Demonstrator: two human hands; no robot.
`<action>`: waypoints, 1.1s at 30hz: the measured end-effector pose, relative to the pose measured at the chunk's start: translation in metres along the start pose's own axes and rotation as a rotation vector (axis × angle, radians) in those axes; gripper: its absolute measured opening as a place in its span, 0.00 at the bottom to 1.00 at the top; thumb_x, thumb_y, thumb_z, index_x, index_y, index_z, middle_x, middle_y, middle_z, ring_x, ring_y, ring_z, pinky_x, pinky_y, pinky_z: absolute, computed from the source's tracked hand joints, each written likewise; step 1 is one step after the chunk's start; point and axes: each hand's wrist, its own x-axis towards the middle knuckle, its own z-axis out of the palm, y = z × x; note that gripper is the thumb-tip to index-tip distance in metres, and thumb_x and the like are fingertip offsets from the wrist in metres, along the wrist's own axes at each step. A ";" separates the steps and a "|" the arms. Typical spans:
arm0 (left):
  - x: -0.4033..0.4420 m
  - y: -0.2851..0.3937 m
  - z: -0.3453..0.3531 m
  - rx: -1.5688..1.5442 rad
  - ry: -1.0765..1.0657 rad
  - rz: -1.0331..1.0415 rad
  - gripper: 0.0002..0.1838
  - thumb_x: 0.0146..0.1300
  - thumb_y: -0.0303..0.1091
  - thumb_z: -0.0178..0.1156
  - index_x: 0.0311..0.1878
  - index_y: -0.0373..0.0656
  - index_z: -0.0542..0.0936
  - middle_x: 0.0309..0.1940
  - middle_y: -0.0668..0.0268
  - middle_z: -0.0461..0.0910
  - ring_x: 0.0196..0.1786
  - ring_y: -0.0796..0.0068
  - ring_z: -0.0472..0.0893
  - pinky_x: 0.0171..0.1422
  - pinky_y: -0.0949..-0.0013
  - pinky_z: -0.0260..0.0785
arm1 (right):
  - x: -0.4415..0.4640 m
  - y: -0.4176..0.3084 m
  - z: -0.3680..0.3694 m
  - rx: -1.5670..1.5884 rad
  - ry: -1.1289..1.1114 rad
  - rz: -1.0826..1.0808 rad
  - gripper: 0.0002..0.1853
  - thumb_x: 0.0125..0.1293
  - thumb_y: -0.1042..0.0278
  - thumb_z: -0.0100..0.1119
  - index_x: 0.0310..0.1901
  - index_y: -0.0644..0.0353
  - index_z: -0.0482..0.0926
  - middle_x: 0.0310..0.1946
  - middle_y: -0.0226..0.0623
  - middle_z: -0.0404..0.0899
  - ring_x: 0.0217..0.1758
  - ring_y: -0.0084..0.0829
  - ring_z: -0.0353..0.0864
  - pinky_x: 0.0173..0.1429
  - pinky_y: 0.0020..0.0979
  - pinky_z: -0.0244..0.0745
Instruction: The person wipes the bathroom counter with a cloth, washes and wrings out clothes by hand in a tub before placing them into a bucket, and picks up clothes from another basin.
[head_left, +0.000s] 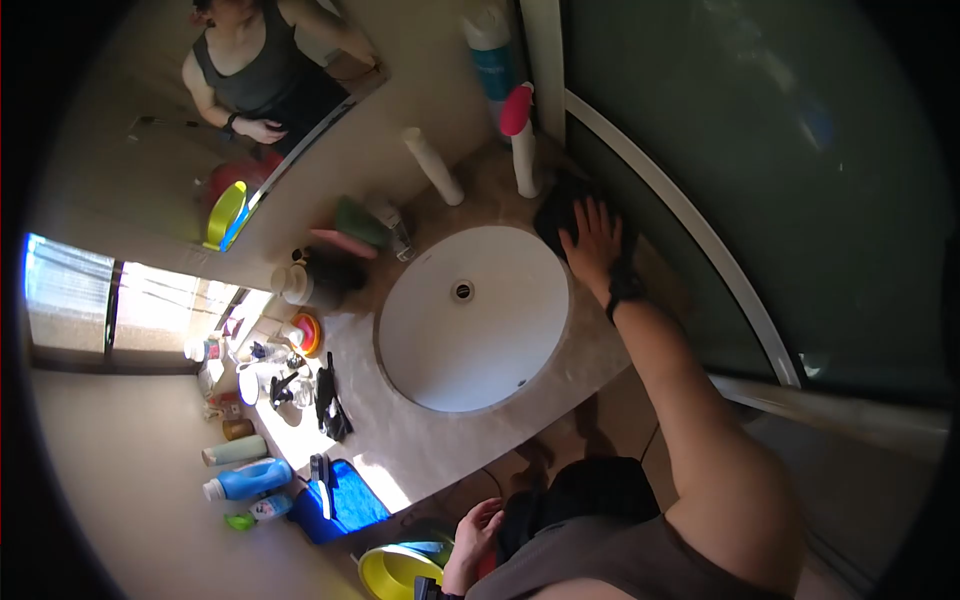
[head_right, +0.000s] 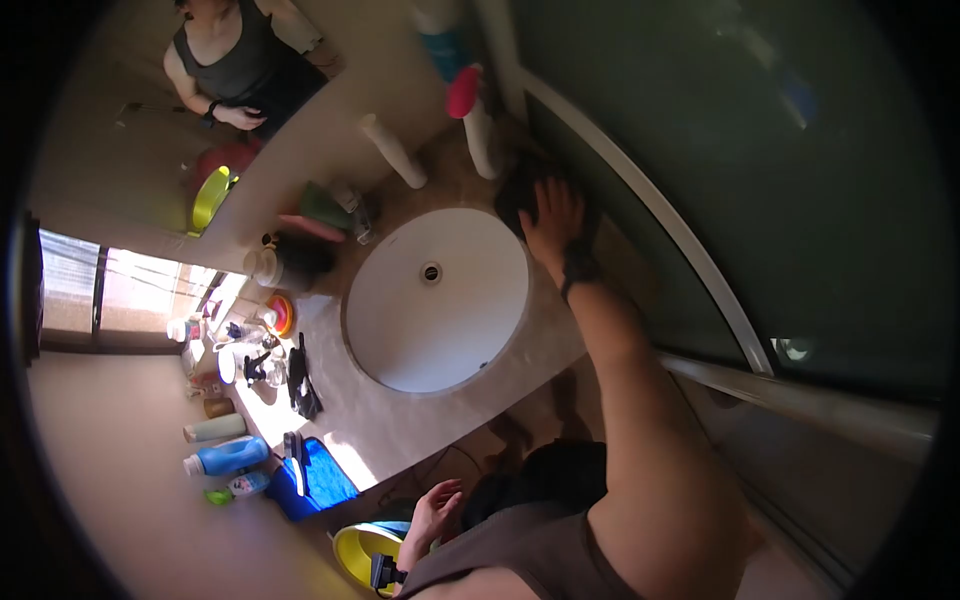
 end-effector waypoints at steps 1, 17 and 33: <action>-0.001 -0.005 0.003 0.003 -0.029 0.016 0.18 0.63 0.33 0.61 0.56 0.40 0.75 0.48 0.59 0.81 0.52 0.69 0.80 0.56 0.69 0.71 | -0.028 0.000 -0.010 0.035 -0.011 -0.016 0.35 0.64 0.44 0.49 0.68 0.53 0.60 0.71 0.40 0.53 0.74 0.43 0.49 0.73 0.55 0.41; -0.035 -0.085 -0.083 0.032 0.125 0.372 0.16 0.61 0.31 0.61 0.53 0.38 0.77 0.42 0.58 0.82 0.44 0.70 0.82 0.49 0.70 0.74 | -0.353 -0.284 -0.056 0.496 -0.393 -0.876 0.31 0.59 0.50 0.56 0.66 0.36 0.65 0.72 0.34 0.52 0.76 0.48 0.42 0.72 0.64 0.28; 0.002 -0.089 -0.063 0.425 -0.271 0.553 0.19 0.60 0.35 0.64 0.53 0.38 0.77 0.44 0.60 0.82 0.46 0.72 0.81 0.51 0.70 0.72 | -0.467 -0.018 -0.141 0.741 -0.635 0.037 0.20 0.59 0.54 0.57 0.46 0.60 0.79 0.43 0.48 0.81 0.48 0.46 0.80 0.49 0.42 0.75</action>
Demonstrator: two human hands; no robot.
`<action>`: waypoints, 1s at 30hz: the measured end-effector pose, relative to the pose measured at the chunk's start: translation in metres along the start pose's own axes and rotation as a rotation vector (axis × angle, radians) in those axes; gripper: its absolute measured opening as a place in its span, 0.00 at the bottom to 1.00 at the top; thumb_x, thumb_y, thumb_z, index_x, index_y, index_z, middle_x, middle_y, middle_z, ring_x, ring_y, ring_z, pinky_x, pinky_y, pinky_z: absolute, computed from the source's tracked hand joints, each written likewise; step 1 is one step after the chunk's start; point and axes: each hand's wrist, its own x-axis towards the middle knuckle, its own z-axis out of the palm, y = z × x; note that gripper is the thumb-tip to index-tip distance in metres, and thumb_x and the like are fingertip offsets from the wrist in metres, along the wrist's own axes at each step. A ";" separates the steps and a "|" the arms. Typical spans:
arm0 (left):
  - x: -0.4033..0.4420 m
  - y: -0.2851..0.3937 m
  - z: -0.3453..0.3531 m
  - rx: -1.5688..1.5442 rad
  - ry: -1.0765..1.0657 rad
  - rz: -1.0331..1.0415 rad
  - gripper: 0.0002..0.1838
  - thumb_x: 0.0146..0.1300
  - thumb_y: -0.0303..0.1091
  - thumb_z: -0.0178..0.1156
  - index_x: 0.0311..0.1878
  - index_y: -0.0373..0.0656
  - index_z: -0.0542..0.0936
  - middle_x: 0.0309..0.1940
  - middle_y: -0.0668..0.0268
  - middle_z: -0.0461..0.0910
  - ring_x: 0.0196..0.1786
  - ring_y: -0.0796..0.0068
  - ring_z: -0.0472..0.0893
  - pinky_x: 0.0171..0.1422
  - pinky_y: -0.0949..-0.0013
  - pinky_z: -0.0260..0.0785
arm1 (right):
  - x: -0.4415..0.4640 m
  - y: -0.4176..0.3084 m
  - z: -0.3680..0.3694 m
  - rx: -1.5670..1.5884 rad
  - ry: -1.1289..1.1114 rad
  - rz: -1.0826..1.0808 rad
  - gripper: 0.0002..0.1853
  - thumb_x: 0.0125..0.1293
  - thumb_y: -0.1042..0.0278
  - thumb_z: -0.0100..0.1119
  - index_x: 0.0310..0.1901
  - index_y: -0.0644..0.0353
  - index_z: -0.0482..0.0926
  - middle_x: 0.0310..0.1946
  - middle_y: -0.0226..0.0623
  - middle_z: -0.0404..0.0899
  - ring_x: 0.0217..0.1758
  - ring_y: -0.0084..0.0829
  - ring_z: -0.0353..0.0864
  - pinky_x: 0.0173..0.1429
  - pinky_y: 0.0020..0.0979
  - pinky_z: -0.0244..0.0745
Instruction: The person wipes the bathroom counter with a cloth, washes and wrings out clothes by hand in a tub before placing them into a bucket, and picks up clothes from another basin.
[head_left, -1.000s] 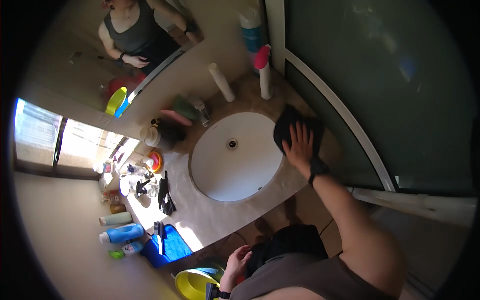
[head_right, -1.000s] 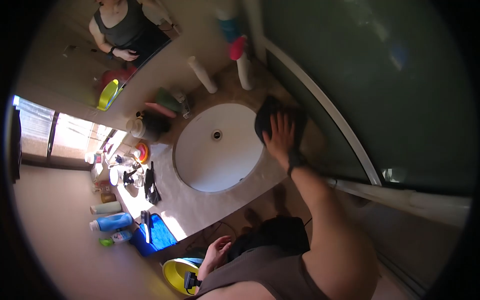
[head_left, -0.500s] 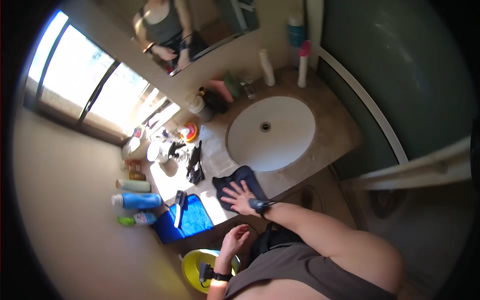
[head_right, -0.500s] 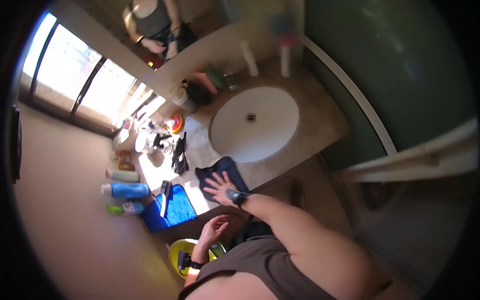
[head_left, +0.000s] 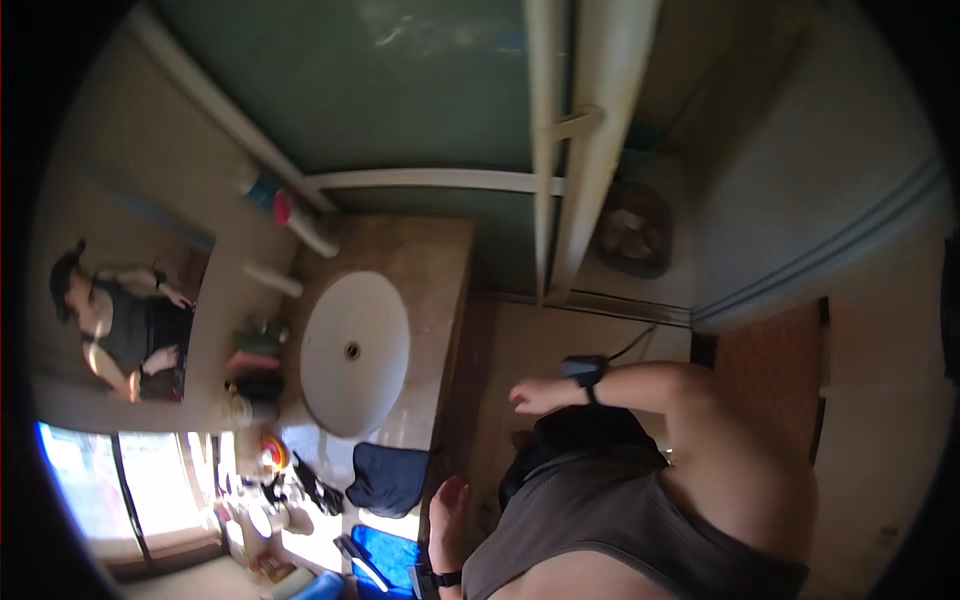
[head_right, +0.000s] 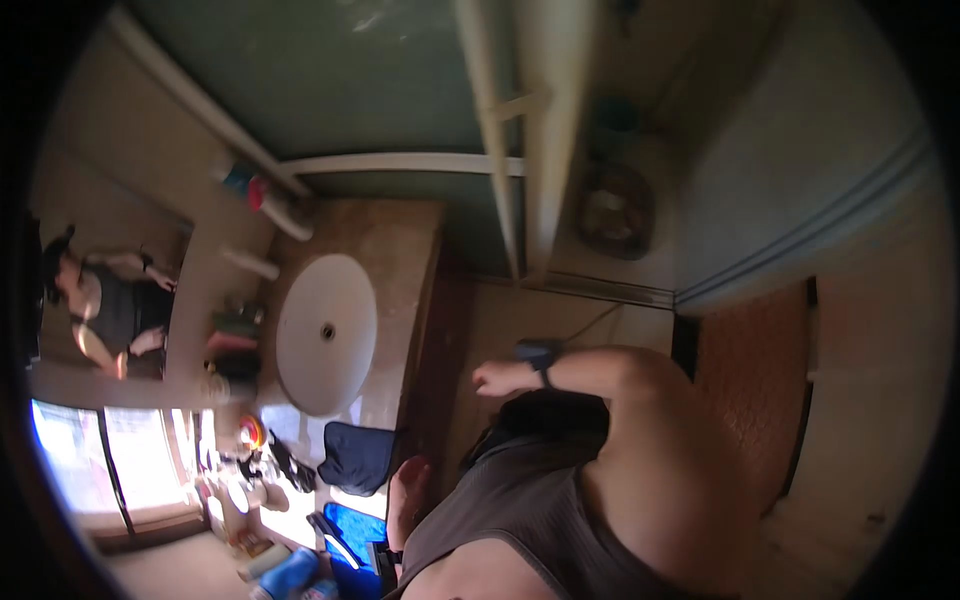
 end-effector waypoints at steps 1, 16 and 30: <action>0.013 0.023 0.005 0.122 -0.017 0.078 0.18 0.60 0.36 0.64 0.51 0.38 0.78 0.43 0.59 0.82 0.46 0.71 0.81 0.51 0.69 0.72 | -0.033 0.017 -0.026 -0.081 0.058 0.165 0.19 0.59 0.54 0.57 0.46 0.58 0.79 0.43 0.46 0.81 0.47 0.46 0.80 0.49 0.41 0.75; 0.219 0.322 0.405 0.392 -0.571 0.455 0.19 0.60 0.40 0.61 0.52 0.43 0.78 0.45 0.56 0.81 0.48 0.60 0.80 0.52 0.63 0.72 | -0.364 0.263 -0.179 0.325 0.572 0.548 0.16 0.63 0.55 0.59 0.40 0.61 0.78 0.36 0.41 0.83 0.40 0.37 0.83 0.46 0.32 0.75; 0.416 0.475 0.637 0.210 -0.760 0.481 0.20 0.62 0.37 0.60 0.55 0.39 0.76 0.46 0.61 0.81 0.45 0.73 0.79 0.51 0.71 0.71 | -0.361 0.393 -0.349 0.354 0.870 0.740 0.22 0.63 0.51 0.57 0.48 0.63 0.76 0.40 0.44 0.79 0.43 0.38 0.79 0.48 0.36 0.74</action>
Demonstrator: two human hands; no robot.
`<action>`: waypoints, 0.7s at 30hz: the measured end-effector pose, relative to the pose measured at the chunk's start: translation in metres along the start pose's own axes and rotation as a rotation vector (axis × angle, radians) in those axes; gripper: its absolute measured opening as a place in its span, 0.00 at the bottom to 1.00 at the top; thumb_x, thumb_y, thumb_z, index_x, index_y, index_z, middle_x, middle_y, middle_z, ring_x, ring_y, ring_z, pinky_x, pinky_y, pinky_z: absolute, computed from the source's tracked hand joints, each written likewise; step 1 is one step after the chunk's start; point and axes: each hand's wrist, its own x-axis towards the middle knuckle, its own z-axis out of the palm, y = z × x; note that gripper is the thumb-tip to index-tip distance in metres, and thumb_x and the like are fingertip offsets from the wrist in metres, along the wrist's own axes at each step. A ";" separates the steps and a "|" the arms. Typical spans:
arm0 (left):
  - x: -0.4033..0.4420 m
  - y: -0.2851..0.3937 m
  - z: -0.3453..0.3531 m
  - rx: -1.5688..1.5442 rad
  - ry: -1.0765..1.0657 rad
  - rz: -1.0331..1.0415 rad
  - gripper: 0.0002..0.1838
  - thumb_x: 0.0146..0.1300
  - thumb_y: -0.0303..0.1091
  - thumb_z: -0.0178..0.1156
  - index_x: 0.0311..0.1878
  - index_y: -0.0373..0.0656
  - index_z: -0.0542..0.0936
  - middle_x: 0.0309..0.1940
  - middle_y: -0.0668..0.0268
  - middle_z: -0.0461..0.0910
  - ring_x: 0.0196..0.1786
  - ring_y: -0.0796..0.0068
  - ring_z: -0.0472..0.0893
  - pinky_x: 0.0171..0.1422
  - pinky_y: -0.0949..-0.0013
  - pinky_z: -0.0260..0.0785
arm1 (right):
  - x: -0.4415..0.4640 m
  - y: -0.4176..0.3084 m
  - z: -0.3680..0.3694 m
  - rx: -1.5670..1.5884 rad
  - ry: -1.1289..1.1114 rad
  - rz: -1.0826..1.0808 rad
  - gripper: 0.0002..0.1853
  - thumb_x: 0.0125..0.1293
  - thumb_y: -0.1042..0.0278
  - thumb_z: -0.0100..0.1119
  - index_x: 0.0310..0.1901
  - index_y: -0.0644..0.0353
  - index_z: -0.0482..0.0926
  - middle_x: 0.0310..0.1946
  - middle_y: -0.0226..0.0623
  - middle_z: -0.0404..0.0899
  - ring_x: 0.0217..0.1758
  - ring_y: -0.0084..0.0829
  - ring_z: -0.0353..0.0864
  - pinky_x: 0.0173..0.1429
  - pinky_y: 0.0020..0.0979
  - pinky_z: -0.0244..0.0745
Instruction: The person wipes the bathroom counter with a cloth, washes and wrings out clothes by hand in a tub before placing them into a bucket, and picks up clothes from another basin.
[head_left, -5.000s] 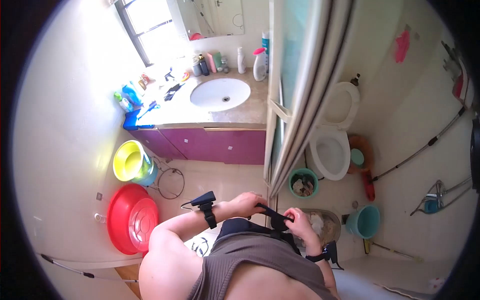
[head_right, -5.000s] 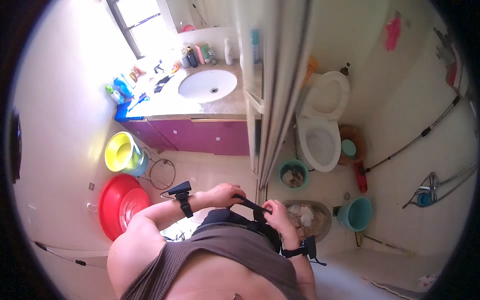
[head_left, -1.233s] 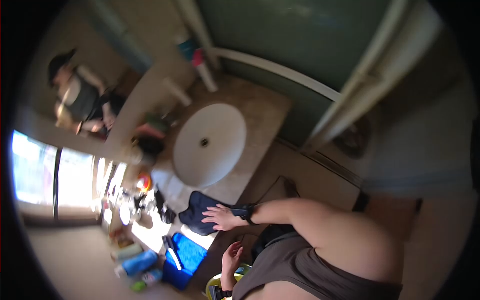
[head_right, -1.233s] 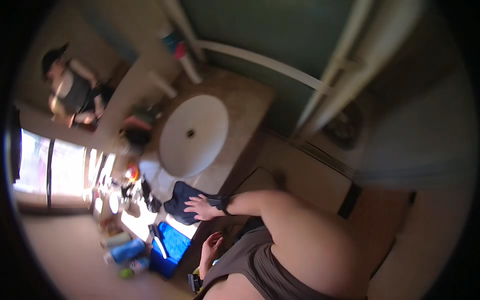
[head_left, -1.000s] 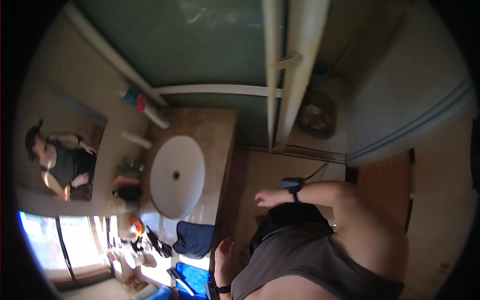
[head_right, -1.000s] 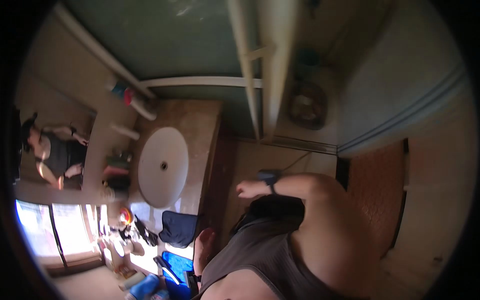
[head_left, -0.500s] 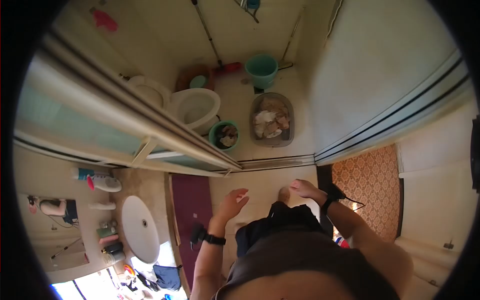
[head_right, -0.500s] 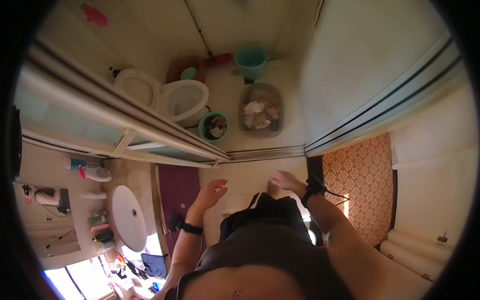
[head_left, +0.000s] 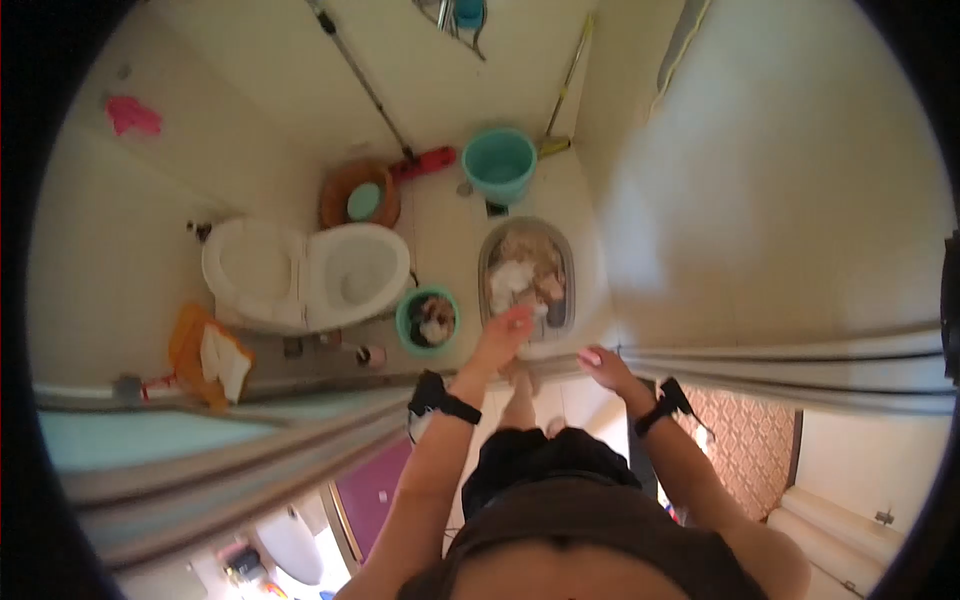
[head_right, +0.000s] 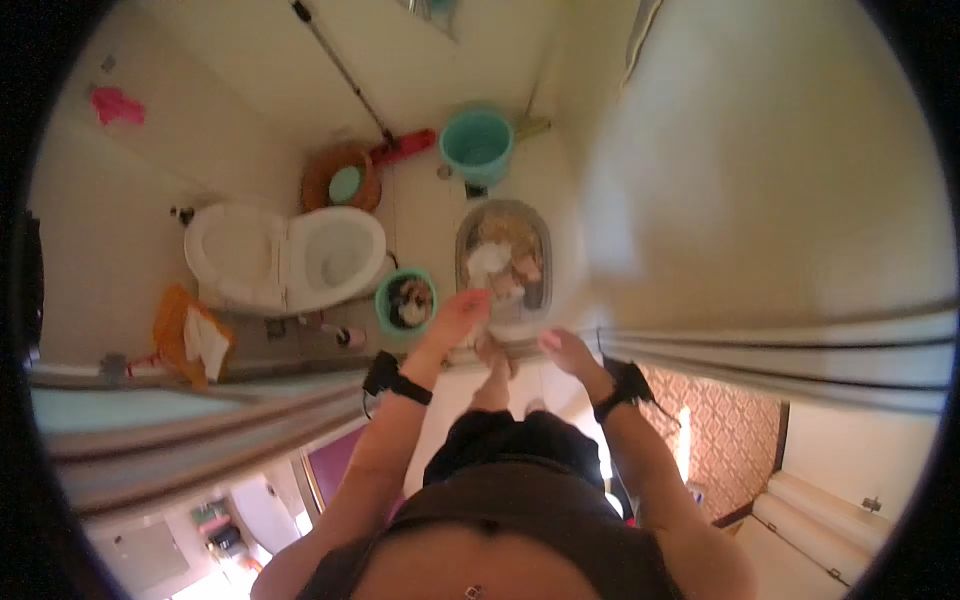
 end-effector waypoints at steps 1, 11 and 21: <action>0.031 -0.004 -0.005 0.045 0.029 0.030 0.19 0.63 0.37 0.60 0.55 0.40 0.76 0.46 0.62 0.81 0.45 0.74 0.79 0.51 0.71 0.71 | 0.012 0.018 0.000 -0.027 0.085 0.025 0.22 0.62 0.52 0.60 0.47 0.64 0.77 0.34 0.40 0.80 0.36 0.32 0.79 0.44 0.32 0.75; 0.122 -0.014 -0.073 0.008 -0.072 -0.187 0.20 0.62 0.40 0.62 0.53 0.40 0.78 0.44 0.64 0.82 0.47 0.73 0.80 0.53 0.70 0.71 | 0.214 -0.099 -0.136 0.876 -0.139 0.108 0.22 0.63 0.54 0.60 0.53 0.59 0.75 0.44 0.34 0.79 0.41 0.27 0.80 0.46 0.30 0.76; 0.044 -0.057 -0.083 -0.387 0.703 -0.684 0.17 0.62 0.40 0.60 0.48 0.37 0.79 0.36 0.64 0.82 0.37 0.76 0.81 0.40 0.74 0.72 | 0.627 -0.326 -0.220 0.998 -0.336 -0.239 0.28 0.61 0.51 0.61 0.58 0.57 0.68 0.50 0.32 0.73 0.51 0.32 0.74 0.51 0.38 0.74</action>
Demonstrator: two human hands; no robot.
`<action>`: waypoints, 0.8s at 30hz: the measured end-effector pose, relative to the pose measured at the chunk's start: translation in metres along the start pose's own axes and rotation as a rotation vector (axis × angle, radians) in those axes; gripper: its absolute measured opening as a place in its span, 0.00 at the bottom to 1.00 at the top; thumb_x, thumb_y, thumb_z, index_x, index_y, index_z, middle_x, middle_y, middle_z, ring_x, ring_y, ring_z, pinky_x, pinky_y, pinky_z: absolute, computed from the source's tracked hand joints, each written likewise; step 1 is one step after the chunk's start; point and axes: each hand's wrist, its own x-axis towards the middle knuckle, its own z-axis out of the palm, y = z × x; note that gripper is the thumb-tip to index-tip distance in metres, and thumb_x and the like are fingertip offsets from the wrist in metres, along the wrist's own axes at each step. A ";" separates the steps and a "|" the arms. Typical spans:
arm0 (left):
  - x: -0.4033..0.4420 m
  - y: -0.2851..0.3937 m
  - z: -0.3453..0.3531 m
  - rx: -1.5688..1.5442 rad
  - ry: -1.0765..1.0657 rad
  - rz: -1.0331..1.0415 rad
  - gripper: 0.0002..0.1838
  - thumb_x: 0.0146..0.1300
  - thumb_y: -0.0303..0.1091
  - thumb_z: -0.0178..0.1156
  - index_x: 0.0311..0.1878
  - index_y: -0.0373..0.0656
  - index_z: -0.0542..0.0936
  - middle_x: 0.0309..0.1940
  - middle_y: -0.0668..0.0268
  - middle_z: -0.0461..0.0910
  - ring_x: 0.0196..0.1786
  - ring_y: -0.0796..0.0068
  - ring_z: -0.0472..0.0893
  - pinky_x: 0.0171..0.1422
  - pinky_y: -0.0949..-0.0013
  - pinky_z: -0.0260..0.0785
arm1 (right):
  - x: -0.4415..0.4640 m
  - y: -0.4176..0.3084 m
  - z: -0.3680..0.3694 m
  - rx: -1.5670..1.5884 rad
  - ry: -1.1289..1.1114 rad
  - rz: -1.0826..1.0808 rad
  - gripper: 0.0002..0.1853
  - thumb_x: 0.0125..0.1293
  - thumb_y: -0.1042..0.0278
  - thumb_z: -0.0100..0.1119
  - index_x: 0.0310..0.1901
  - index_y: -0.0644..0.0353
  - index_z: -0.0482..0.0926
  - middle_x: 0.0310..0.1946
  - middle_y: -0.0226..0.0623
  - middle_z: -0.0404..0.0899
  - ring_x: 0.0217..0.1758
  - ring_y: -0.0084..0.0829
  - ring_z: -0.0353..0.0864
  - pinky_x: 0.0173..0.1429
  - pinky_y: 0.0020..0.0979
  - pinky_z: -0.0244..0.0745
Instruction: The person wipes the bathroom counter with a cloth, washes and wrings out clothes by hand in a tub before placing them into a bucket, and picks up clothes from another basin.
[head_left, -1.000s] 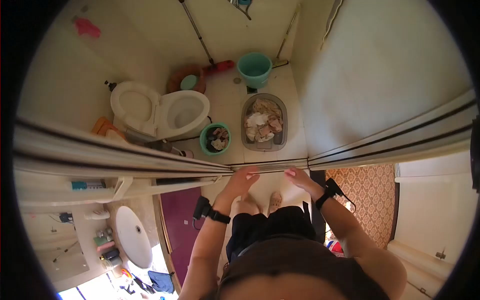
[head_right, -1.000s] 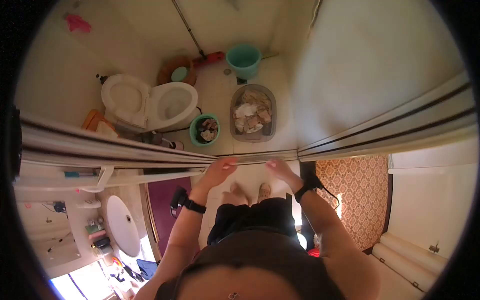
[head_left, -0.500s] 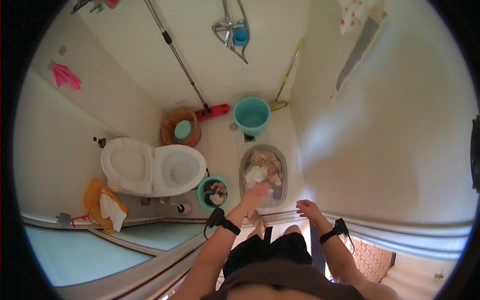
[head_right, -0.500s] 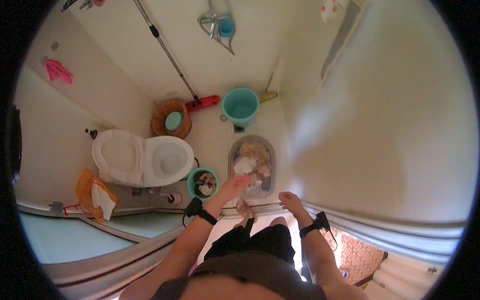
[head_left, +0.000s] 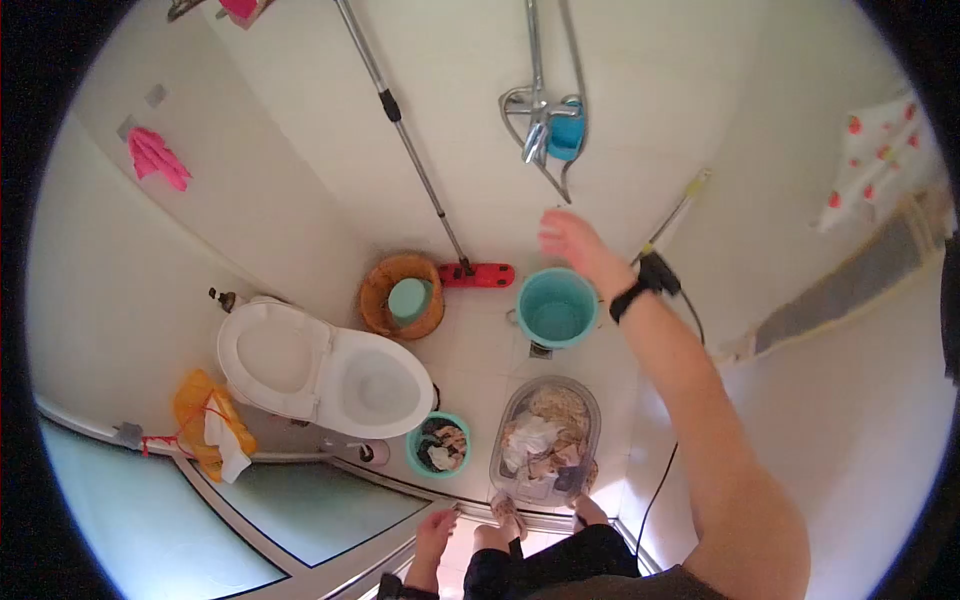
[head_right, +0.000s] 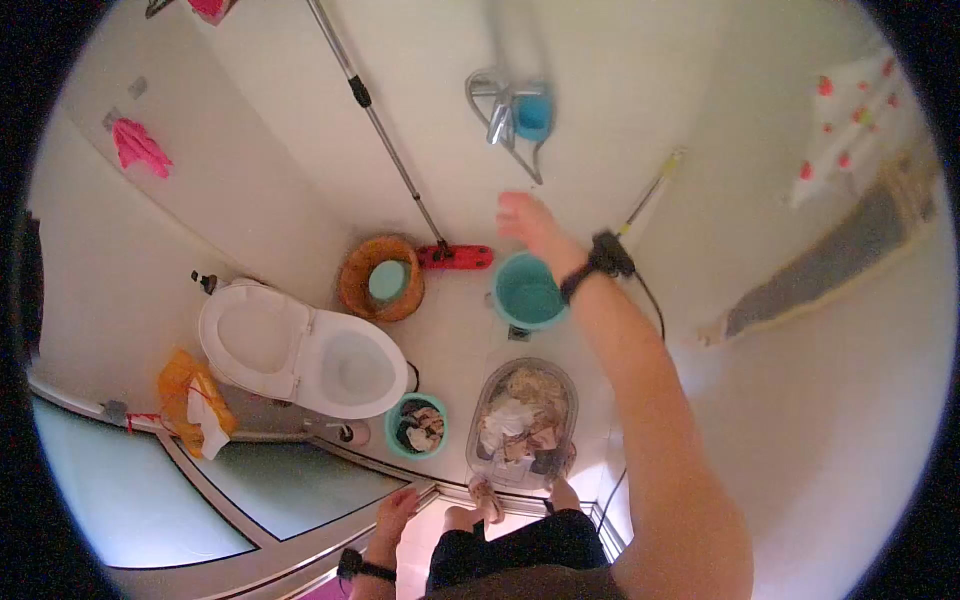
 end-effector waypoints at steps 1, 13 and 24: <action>-0.003 -0.022 -0.004 -0.079 0.016 -0.052 0.17 0.62 0.39 0.60 0.48 0.38 0.79 0.37 0.64 0.82 0.37 0.75 0.81 0.39 0.73 0.73 | 0.032 -0.006 0.002 -0.049 0.038 -0.018 0.28 0.60 0.52 0.62 0.58 0.56 0.68 0.50 0.33 0.73 0.51 0.34 0.74 0.51 0.38 0.74; -0.015 -0.167 0.044 0.382 -0.107 -0.127 0.19 0.60 0.44 0.62 0.50 0.43 0.81 0.39 0.60 0.84 0.43 0.70 0.82 0.50 0.68 0.74 | 0.226 -0.037 -0.023 -0.373 0.153 -0.141 0.16 0.58 0.58 0.61 0.44 0.55 0.72 0.48 0.33 0.72 0.52 0.35 0.68 0.60 0.40 0.63; 0.030 -0.078 0.015 0.278 -0.058 -0.056 0.16 0.61 0.40 0.60 0.48 0.42 0.80 0.38 0.60 0.84 0.41 0.68 0.84 0.47 0.69 0.75 | 0.189 -0.027 -0.021 -0.289 0.159 -0.295 0.14 0.62 0.59 0.58 0.46 0.55 0.73 0.40 0.31 0.76 0.43 0.26 0.74 0.49 0.34 0.71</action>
